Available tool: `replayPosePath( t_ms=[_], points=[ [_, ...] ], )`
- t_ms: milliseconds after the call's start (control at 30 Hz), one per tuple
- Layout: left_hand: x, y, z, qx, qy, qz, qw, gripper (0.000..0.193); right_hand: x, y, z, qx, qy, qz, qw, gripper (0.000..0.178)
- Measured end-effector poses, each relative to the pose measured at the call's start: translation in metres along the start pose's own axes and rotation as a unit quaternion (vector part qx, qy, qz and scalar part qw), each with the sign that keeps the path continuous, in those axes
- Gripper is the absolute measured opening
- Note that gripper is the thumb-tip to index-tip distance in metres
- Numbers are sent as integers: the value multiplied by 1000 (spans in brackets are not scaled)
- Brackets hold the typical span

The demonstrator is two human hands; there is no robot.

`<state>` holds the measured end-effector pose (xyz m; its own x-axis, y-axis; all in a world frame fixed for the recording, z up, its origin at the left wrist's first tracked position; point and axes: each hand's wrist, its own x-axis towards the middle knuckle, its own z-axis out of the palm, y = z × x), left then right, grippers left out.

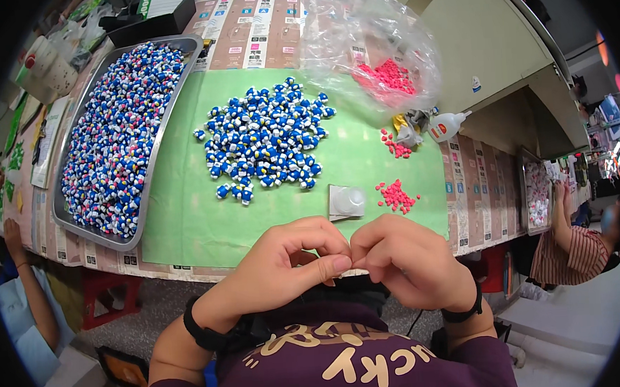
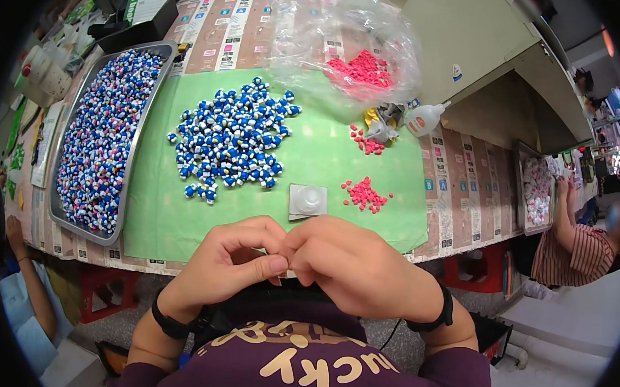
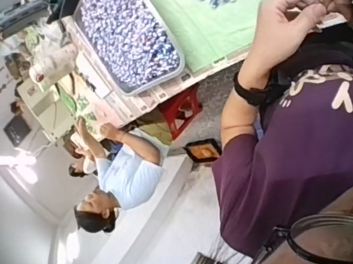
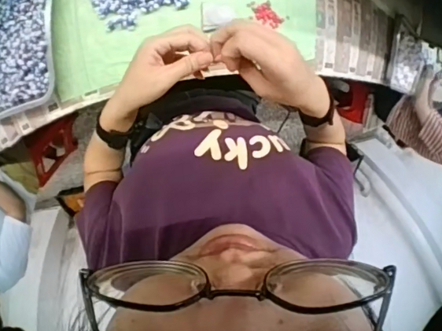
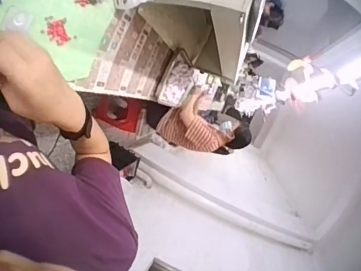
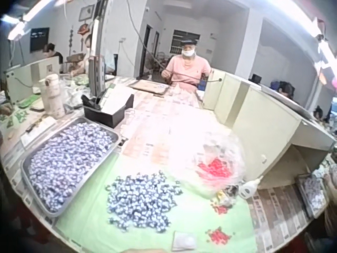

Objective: The person sits at a table and repeatedly picks up small blue and white cylindrical candies and pink plastic pieces. They attach the pink pieces to the blue candies by hand, placing the finished items into a pile on a green mat. The process is repetitive and involves handling small components one at a time.

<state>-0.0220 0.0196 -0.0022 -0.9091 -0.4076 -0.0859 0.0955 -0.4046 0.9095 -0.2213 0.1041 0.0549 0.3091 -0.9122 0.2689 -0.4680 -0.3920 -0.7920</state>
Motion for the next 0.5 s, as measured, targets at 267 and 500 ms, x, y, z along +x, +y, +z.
replayPosePath(
  t_ms=[267, 500],
  points=[
    [-4, 5, -2, 23, 167, 31, 985, 17, 19, 46, -18, -170, 38, 45, 984, 22],
    [-17, -1, -22, 98, 224, 61, 968, 26, 31, 48, -10, -318, -54, 26, 946, 16]
  ],
)
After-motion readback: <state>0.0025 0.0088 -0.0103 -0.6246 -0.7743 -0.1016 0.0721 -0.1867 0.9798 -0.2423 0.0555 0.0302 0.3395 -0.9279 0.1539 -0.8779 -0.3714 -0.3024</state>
